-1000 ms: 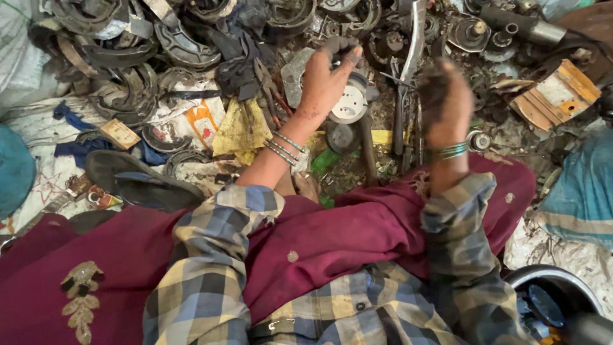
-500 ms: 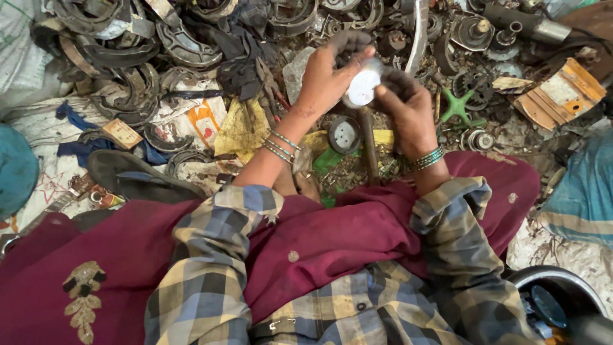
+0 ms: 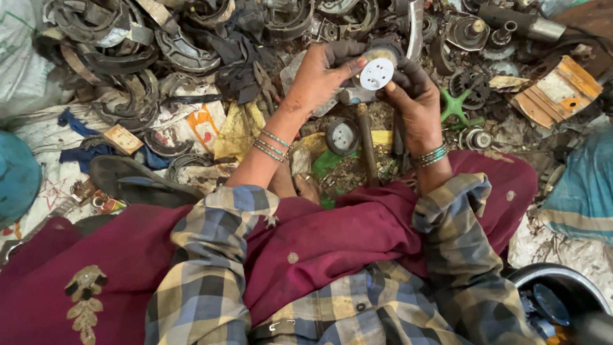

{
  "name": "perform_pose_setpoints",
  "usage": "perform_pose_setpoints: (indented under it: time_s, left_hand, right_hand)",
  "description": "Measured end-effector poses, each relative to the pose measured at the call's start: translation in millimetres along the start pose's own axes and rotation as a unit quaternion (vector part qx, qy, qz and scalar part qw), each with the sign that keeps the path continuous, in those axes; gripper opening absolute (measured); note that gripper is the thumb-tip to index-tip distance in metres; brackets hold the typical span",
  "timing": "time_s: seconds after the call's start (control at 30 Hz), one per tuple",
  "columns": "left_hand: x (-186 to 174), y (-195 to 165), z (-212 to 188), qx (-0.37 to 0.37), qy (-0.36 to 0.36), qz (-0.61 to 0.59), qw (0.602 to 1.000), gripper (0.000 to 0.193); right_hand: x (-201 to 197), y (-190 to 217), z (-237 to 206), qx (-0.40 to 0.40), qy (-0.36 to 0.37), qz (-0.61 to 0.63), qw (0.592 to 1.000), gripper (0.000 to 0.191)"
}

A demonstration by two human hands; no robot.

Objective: The person sits on the floor and uses a hammer to strike and shape small metal parts. They repeatedly pick up parts, hit them on a metal block, and inspect them. The person also handles a small rectangular object, possibly a sponge or block, and places it down.

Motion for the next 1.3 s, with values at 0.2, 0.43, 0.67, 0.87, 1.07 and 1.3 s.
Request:
perform_pose_setpoints:
  time_s: [0.2,0.43,0.67,0.87,1.07,1.3]
  left_hand:
    - [9,-13,-5,0.030,-0.095,0.122,0.987,0.020]
    - [24,-36,-14,-0.010,-0.074,0.144,0.987,0.018]
    - [31,-40,-17,0.081,-0.094,0.226,0.966,0.020]
    - [29,-31,-13,0.106,-0.082,0.293,0.947,0.023]
    - [31,-27,-11,-0.015,-0.010,0.305,0.952,0.014]
    - [18,-16,-6,0.101,-0.111,0.311,0.939,0.017]
  right_hand:
    - [9,-4,-4,-0.216,-0.055,-0.259,0.940,0.038]
    - [27,1,-9,-0.262,-0.007,-0.462,0.847,0.060]
    - [37,12,-13,-0.243,-0.013,-0.458,0.855,0.056]
    - [30,9,-11,-0.233,-0.022,-0.469,0.852,0.051]
    - [17,-5,-10,-0.274,-0.075,-0.432,0.856,0.033]
    - [3,-2,2,-0.130,-0.071,-0.094,0.985,0.017]
Point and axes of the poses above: each hand's wrist, its own z-axis towards the middle knuckle, its own x-axis out of the palm, y = z × x, the point moved 1 cm from there along z, towards the middle knuckle, and after that the axes turned 14 degrees about z, right-handed, at the moved point
